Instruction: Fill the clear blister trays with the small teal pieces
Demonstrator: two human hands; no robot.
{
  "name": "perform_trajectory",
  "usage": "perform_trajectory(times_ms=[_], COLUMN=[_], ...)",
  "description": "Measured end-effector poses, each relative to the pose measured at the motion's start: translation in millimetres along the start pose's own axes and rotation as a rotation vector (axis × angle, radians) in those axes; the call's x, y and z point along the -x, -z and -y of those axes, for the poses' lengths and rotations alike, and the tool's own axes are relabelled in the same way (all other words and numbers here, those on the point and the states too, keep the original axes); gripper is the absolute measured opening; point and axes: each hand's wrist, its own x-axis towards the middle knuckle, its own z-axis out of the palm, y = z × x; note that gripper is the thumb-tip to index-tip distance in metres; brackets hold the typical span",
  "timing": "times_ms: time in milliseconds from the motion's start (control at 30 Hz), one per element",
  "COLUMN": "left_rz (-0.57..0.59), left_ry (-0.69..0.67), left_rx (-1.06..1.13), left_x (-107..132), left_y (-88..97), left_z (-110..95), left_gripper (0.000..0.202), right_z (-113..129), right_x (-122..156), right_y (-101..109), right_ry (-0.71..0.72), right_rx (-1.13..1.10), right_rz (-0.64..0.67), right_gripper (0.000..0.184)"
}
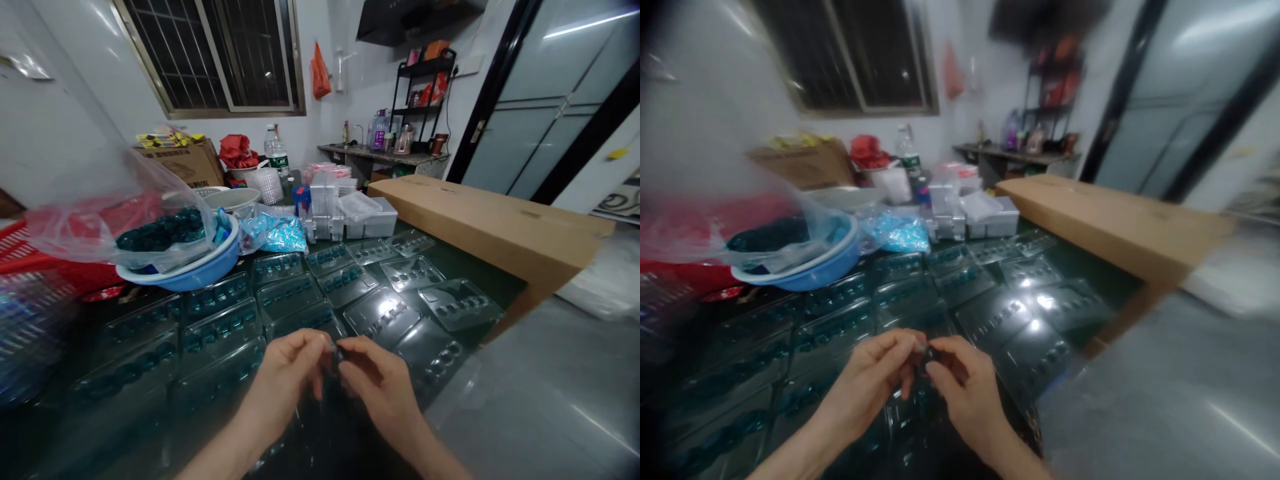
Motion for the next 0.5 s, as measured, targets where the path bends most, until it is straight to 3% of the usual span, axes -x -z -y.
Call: perform_trajectory(times_ms=[100, 200, 300, 500], left_rz=[-0.029, -0.072, -0.114, -0.131], left_ry=[0.034, 0.015, -0.027, -0.314], left_rx=[0.129, 0.079, -0.14, -0.544], left_x=[-0.2, 2.9, 8.1, 12.2], left_y=[-0.6, -2.6, -7.8, -12.4], left_z=[-0.4, -1.9, -4.0, 2.6], left_gripper=[0.02, 0.018, 0.018, 0.008], right_z=[-5.3, -11.1, -15.0, -18.9], right_x=[-0.7, -1.5, -2.6, 0.2], right_y=[2.3, 4.4, 4.2, -3.0], right_ry=[-0.249, -0.336, -0.377, -0.399], right_rx=[-0.355, -0.6, -0.689, -0.707], right_rz=[0.028, 0.043, 0.06, 0.063], right_gripper=[0.019, 0.022, 0.022, 0.024])
